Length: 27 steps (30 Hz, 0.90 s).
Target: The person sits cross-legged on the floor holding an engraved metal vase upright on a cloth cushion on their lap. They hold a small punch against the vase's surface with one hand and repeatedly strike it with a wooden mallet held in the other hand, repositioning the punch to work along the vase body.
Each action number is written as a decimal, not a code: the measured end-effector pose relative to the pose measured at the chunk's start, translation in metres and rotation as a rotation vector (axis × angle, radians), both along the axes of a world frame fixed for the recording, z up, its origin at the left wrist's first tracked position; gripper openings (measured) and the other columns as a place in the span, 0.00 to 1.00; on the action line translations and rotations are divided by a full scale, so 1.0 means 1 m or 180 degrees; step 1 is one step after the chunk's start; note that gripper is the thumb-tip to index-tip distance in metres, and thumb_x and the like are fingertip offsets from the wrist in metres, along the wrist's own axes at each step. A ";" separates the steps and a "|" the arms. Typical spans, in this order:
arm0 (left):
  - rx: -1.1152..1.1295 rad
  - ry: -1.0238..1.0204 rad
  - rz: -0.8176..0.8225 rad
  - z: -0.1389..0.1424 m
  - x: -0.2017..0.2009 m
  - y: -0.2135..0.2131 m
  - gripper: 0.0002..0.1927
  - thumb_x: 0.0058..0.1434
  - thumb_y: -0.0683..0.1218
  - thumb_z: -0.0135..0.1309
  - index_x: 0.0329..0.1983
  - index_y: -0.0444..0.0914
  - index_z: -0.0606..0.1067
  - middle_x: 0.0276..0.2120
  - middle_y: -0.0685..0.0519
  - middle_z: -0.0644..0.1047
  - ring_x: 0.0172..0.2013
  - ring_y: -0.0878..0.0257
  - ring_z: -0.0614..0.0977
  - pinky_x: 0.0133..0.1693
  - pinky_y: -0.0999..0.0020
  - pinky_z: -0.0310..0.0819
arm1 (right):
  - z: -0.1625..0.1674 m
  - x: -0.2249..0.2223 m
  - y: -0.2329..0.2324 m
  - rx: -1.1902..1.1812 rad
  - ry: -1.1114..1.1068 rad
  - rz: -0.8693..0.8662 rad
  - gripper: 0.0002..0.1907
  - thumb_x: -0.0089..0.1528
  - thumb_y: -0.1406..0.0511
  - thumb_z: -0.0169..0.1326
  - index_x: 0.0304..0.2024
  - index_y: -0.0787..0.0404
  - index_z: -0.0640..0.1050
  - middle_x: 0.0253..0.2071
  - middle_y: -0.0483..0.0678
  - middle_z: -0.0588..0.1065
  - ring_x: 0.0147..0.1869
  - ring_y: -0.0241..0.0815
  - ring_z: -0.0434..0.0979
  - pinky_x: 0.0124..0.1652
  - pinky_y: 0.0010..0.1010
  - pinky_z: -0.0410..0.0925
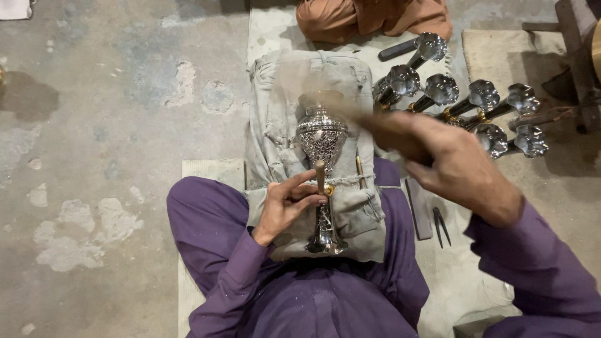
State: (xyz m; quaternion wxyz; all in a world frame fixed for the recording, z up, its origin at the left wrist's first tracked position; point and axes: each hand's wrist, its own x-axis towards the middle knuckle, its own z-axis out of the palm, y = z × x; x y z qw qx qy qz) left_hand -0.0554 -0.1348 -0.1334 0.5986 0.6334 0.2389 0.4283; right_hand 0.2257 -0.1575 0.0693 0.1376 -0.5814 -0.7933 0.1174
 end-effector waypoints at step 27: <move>0.0222 0.0129 -0.0043 0.001 -0.003 0.003 0.27 0.64 0.35 0.61 0.66 0.34 0.71 0.43 0.42 0.85 0.44 0.59 0.89 0.46 0.70 0.85 | -0.005 0.010 -0.019 0.0472 -0.1542 -0.0003 0.26 0.60 0.56 0.60 0.61 0.47 0.75 0.43 0.42 0.83 0.34 0.37 0.82 0.31 0.31 0.75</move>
